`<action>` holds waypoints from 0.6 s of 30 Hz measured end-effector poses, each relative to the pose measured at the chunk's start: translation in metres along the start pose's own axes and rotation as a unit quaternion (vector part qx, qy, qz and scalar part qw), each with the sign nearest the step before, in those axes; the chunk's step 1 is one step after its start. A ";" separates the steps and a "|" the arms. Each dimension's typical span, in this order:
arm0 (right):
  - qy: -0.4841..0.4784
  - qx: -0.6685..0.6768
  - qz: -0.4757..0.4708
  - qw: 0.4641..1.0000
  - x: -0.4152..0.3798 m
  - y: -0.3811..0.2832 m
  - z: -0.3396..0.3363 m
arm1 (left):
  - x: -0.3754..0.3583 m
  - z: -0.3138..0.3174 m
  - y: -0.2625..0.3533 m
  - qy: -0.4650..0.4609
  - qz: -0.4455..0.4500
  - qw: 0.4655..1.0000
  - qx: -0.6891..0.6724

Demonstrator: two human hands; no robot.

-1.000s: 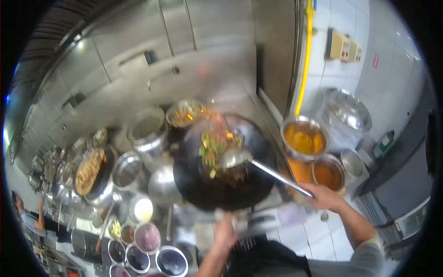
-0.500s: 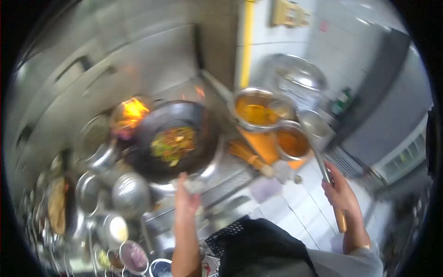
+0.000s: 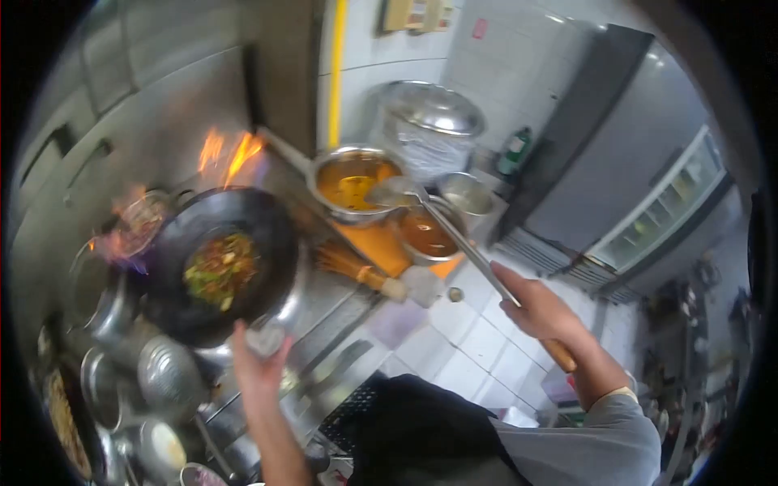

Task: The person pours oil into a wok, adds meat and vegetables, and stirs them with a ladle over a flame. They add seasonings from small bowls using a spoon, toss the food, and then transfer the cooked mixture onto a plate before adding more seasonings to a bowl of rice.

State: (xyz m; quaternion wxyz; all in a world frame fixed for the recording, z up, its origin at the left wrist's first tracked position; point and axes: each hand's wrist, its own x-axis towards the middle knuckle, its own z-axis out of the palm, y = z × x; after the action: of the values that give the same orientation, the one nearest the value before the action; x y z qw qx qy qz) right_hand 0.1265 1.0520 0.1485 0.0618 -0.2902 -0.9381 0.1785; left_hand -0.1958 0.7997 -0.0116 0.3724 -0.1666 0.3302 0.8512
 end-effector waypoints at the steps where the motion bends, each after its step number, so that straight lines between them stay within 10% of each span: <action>1: -0.050 0.107 0.024 0.993 0.017 -0.013 -0.001 | -0.002 0.006 -0.005 0.011 0.021 1.000 0.001; 8: -0.218 0.382 -0.049 0.897 0.203 -0.104 0.136 | 0.002 0.008 -0.001 0.007 0.034 0.999 0.031; 13: -0.191 0.270 -0.143 0.933 0.264 -0.130 0.192 | -0.019 0.022 -0.004 0.078 0.094 0.992 0.043; 14: -0.096 0.274 -0.240 0.927 0.279 -0.125 0.233 | -0.018 0.022 -0.002 0.046 0.088 0.995 0.033; 16: -0.275 0.314 -0.133 0.899 0.249 -0.142 0.196 | -0.011 0.008 -0.003 -0.024 0.084 0.996 0.022; 17: -0.277 0.279 -0.139 0.909 0.237 -0.146 0.192 | 0.021 -0.031 0.010 -0.389 -0.008 0.921 -0.035; 18: -0.240 0.304 -0.119 0.914 0.212 -0.141 0.178 | -0.006 -0.002 0.006 -0.015 0.085 0.995 0.055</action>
State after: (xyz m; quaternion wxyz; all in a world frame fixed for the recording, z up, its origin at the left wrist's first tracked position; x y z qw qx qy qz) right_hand -0.1609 1.0105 0.0377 -0.0592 -0.0924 -0.8527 0.5108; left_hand -0.1962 0.7928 -0.0075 0.3122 -0.1041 0.3840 0.8627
